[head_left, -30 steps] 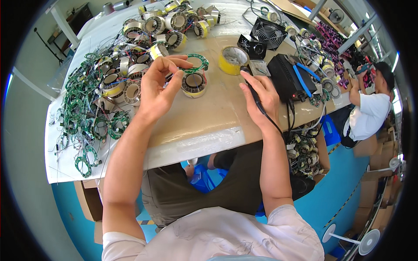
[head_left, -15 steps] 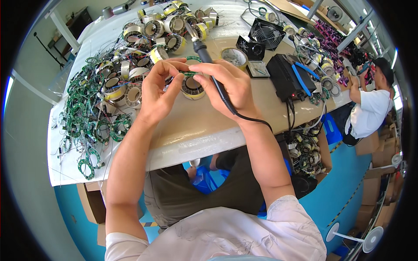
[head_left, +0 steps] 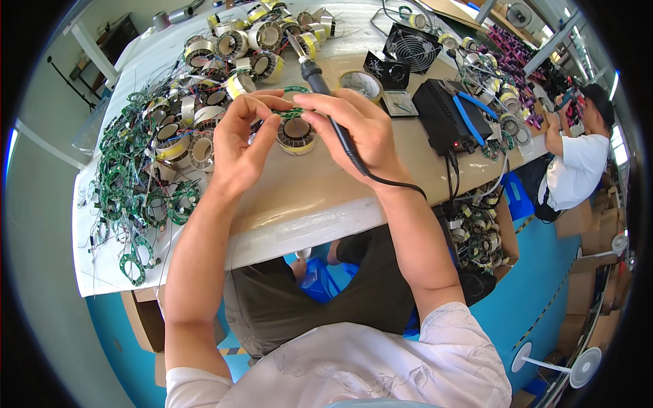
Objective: The person connects wires between circular circuit boards and cylindrical coil units by hand, solders the wire joints using a soldering iron, and attaches additional circuit boards onto the coil units.
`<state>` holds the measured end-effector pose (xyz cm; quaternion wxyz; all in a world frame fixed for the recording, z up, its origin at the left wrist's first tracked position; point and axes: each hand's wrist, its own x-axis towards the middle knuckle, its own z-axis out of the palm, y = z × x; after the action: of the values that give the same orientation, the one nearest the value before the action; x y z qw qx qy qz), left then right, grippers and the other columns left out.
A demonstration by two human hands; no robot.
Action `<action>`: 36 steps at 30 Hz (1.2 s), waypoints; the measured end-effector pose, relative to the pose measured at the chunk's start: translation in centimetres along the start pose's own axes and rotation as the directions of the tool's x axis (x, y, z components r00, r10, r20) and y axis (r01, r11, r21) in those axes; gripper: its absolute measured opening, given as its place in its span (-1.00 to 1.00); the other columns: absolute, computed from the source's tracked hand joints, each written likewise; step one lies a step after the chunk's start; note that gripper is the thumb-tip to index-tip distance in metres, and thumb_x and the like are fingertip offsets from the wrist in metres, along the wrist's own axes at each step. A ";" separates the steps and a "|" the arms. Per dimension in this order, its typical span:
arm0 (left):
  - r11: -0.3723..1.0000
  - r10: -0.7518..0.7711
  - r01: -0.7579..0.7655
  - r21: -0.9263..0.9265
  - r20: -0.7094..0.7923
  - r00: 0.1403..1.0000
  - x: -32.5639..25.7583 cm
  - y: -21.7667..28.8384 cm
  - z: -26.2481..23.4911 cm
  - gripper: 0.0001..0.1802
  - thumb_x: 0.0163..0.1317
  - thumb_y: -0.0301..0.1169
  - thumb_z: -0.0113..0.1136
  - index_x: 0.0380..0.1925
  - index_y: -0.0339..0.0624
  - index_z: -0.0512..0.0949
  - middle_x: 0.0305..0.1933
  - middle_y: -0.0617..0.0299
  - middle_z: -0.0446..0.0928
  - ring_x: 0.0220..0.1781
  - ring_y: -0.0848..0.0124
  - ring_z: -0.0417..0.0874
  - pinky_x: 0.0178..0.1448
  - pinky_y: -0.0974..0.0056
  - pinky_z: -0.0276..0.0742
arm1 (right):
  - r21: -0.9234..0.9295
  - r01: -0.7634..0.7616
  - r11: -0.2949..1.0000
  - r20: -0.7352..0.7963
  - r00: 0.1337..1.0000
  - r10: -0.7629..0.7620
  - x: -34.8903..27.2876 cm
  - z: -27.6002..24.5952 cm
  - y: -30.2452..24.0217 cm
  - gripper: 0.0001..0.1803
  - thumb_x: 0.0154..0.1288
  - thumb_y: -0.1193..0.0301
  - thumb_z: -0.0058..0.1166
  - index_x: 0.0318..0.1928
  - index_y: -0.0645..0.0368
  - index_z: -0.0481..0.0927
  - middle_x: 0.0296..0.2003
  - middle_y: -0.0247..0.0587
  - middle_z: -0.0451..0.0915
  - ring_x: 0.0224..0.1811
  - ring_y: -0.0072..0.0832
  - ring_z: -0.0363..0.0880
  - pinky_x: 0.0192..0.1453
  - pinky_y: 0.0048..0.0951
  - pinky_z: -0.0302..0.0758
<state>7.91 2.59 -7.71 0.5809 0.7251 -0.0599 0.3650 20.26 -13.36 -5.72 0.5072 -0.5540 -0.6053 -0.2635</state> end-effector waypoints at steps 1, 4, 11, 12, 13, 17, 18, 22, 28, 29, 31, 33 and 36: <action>1.000 -0.006 0.006 0.017 -0.010 1.000 0.0 0.0 0.0 -0.91 0.32 -0.62 0.13 -0.29 -0.24 0.42 -0.01 0.00 0.63 0.30 0.19 0.51 0.38 0.13 0.36 | 0.038 -0.001 0.999 -0.050 0.999 0.003 -0.1 -0.2 0.1 -0.65 0.12 0.71 0.31 -0.05 0.21 0.69 -0.28 -0.17 0.73 -0.40 -0.40 0.64 -0.32 -0.43 0.58; 0.997 -0.017 0.017 0.069 -0.009 1.000 0.0 0.3 0.2 -0.93 0.36 -0.60 0.11 -0.27 -0.22 0.42 0.00 -0.01 0.64 0.33 0.16 0.48 0.39 0.10 0.32 | 0.117 -0.291 0.949 -0.081 0.950 0.301 -1.7 -2.6 -0.5 -0.64 0.41 0.55 0.15 0.18 0.33 0.56 -0.18 -0.16 0.76 -0.49 -0.66 0.60 -0.44 -0.63 0.53; 0.992 0.021 -0.010 0.125 -0.087 0.996 -0.2 0.2 1.1 -0.89 0.31 -0.64 0.16 -0.28 -0.25 0.44 -0.05 0.03 0.65 0.24 0.21 0.56 0.33 0.16 0.42 | 0.664 -0.324 0.674 -0.202 0.789 0.580 -5.6 -3.5 0.4 -0.73 0.56 0.37 -0.02 0.08 0.32 0.51 -0.35 0.02 0.69 -0.69 -0.66 0.47 -0.64 -0.62 0.37; 0.992 0.031 -0.020 0.122 -0.085 0.996 -0.2 0.1 1.0 -0.90 0.31 -0.64 0.16 -0.28 -0.26 0.44 -0.05 0.03 0.65 0.25 0.21 0.56 0.33 0.16 0.42 | 0.664 -0.330 0.670 -0.206 0.782 0.589 -5.6 -3.5 0.3 -0.73 0.56 0.37 -0.02 0.08 0.32 0.51 -0.35 0.02 0.69 -0.69 -0.66 0.47 -0.64 -0.62 0.37; 0.992 0.040 -0.030 0.119 -0.083 0.996 -0.2 0.0 0.9 -0.90 0.31 -0.64 0.17 -0.28 -0.26 0.45 -0.05 0.02 0.65 0.25 0.21 0.56 0.33 0.16 0.42 | 0.688 -0.345 0.638 -0.172 0.777 0.605 -5.8 -3.5 0.4 -0.74 0.54 0.38 -0.01 0.06 0.32 0.51 -0.36 0.02 0.69 -0.71 -0.66 0.44 -0.65 -0.62 0.35; 0.990 0.056 -0.046 0.130 -0.077 0.995 0.1 -0.4 1.1 -0.92 0.31 -0.63 0.19 -0.28 -0.28 0.48 -0.06 0.02 0.66 0.23 0.20 0.58 0.33 0.15 0.43 | 0.700 -0.362 0.615 -0.152 0.767 0.624 -6.0 -3.5 0.2 -0.80 0.51 0.44 0.02 -0.02 0.33 0.54 -0.39 -0.02 0.68 -0.74 -0.70 0.38 -0.67 -0.64 0.30; 0.990 0.068 -0.058 0.128 -0.075 0.995 0.1 -0.6 1.1 -0.92 0.31 -0.63 0.20 -0.27 -0.28 0.49 -0.06 0.02 0.67 0.23 0.20 0.58 0.34 0.15 0.43 | 0.686 -0.359 0.633 -0.150 0.782 0.605 -6.0 -3.5 0.3 -0.81 0.50 0.45 0.03 -0.04 0.34 0.55 -0.40 -0.04 0.67 -0.74 -0.71 0.37 -0.67 -0.65 0.30; 0.989 0.066 -0.055 0.138 -0.075 0.995 0.1 -0.6 1.0 -0.92 0.30 -0.63 0.20 -0.28 -0.28 0.49 -0.06 0.02 0.67 0.24 0.20 0.58 0.34 0.15 0.43 | 0.633 -0.414 0.654 -0.130 0.776 0.617 -5.8 -3.6 -0.1 -0.73 0.54 0.36 -0.04 -0.02 0.34 0.57 -0.41 -0.05 0.68 -0.72 -0.67 0.38 -0.68 -0.63 0.32; 0.987 0.071 -0.060 0.150 -0.068 0.995 0.1 -0.5 1.0 -0.92 0.29 -0.64 0.20 -0.28 -0.29 0.51 -0.05 0.03 0.67 0.24 0.21 0.57 0.35 0.15 0.43 | 0.712 -0.367 0.599 -0.142 0.760 0.635 -5.6 -3.5 0.0 -0.82 0.48 0.45 0.05 -0.07 0.34 0.57 -0.44 -0.05 0.66 -0.74 -0.74 0.35 -0.68 -0.66 0.28; 0.986 0.070 -0.059 0.155 -0.066 0.995 0.1 -0.5 1.0 -0.92 0.29 -0.64 0.20 -0.28 -0.29 0.51 -0.05 0.02 0.67 0.24 0.21 0.58 0.35 0.15 0.43 | 0.708 -0.376 0.598 -0.137 0.757 0.639 -5.7 -3.5 0.0 -0.82 0.48 0.45 0.05 -0.07 0.34 0.57 -0.44 -0.06 0.66 -0.74 -0.74 0.35 -0.68 -0.66 0.29; 0.985 0.070 -0.059 0.159 -0.064 0.995 0.1 -0.4 1.0 -0.92 0.29 -0.64 0.21 -0.27 -0.30 0.51 -0.05 0.02 0.66 0.24 0.21 0.58 0.35 0.15 0.43 | 0.704 -0.385 0.597 -0.134 0.754 0.643 -5.6 -3.5 -0.1 -0.82 0.48 0.45 0.05 -0.07 0.34 0.57 -0.44 -0.06 0.66 -0.73 -0.74 0.35 -0.68 -0.66 0.29; 0.985 0.067 -0.056 0.161 -0.069 0.995 0.1 -0.3 1.0 -0.92 0.28 -0.65 0.21 -0.27 -0.30 0.52 -0.05 0.02 0.66 0.24 0.21 0.58 0.35 0.15 0.44 | 0.702 -0.387 0.598 -0.126 0.759 0.639 -5.6 -3.4 -0.1 -0.82 0.48 0.45 0.06 -0.07 0.33 0.58 -0.44 -0.07 0.66 -0.73 -0.75 0.35 -0.68 -0.67 0.29; 0.986 0.074 -0.063 0.156 -0.067 0.995 0.1 -0.4 0.9 -0.92 0.27 -0.65 0.21 -0.27 -0.31 0.52 -0.05 0.02 0.66 0.24 0.21 0.58 0.35 0.15 0.44 | 0.696 -0.395 0.600 -0.123 0.757 0.642 -5.7 -3.4 -0.1 -0.82 0.48 0.44 0.07 -0.07 0.33 0.58 -0.44 -0.08 0.66 -0.73 -0.75 0.35 -0.68 -0.67 0.29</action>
<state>8.62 1.93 -8.07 0.5122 0.7514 -0.0353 0.4145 20.57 -18.66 -9.66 0.8191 -0.4457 -0.3607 0.0207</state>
